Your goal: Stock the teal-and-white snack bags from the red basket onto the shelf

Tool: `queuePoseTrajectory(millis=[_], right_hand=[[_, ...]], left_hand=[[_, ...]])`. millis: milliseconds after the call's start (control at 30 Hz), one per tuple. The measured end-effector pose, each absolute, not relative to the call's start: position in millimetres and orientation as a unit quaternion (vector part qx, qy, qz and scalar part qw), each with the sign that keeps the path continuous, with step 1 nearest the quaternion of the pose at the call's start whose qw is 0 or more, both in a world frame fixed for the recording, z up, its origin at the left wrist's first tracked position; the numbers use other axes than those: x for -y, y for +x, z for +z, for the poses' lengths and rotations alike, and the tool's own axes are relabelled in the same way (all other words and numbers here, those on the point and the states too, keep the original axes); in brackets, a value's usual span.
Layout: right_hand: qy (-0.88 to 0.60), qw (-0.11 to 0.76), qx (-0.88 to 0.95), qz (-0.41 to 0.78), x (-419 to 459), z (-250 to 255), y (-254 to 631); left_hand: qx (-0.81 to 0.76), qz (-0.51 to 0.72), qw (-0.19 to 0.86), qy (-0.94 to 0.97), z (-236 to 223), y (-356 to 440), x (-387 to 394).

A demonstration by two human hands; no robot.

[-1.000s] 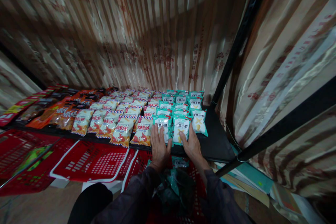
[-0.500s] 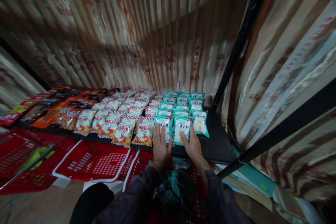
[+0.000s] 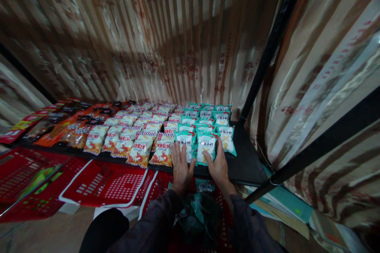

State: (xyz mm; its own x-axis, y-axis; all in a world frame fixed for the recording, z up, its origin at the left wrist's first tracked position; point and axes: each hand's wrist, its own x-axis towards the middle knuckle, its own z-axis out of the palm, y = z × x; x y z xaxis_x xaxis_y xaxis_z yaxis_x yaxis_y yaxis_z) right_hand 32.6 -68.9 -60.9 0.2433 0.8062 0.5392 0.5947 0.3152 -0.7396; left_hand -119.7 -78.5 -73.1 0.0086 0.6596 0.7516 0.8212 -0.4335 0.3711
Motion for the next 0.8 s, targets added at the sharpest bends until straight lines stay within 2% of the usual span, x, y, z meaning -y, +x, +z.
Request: queuePoseTrajectory(millis=[267,800], right_hand=[[-0.557,0.526,0.642,0.044,73.6,-61.4,29.4],[-0.546,0.508,0.662,0.07,69.4,-59.3,37.0]], left_hand=[[0.518,-0.471,0.093,-0.708,-68.2,-118.7,82.4],[0.53,-0.468,0.094,-0.701,-71.9,-118.2,78.7]])
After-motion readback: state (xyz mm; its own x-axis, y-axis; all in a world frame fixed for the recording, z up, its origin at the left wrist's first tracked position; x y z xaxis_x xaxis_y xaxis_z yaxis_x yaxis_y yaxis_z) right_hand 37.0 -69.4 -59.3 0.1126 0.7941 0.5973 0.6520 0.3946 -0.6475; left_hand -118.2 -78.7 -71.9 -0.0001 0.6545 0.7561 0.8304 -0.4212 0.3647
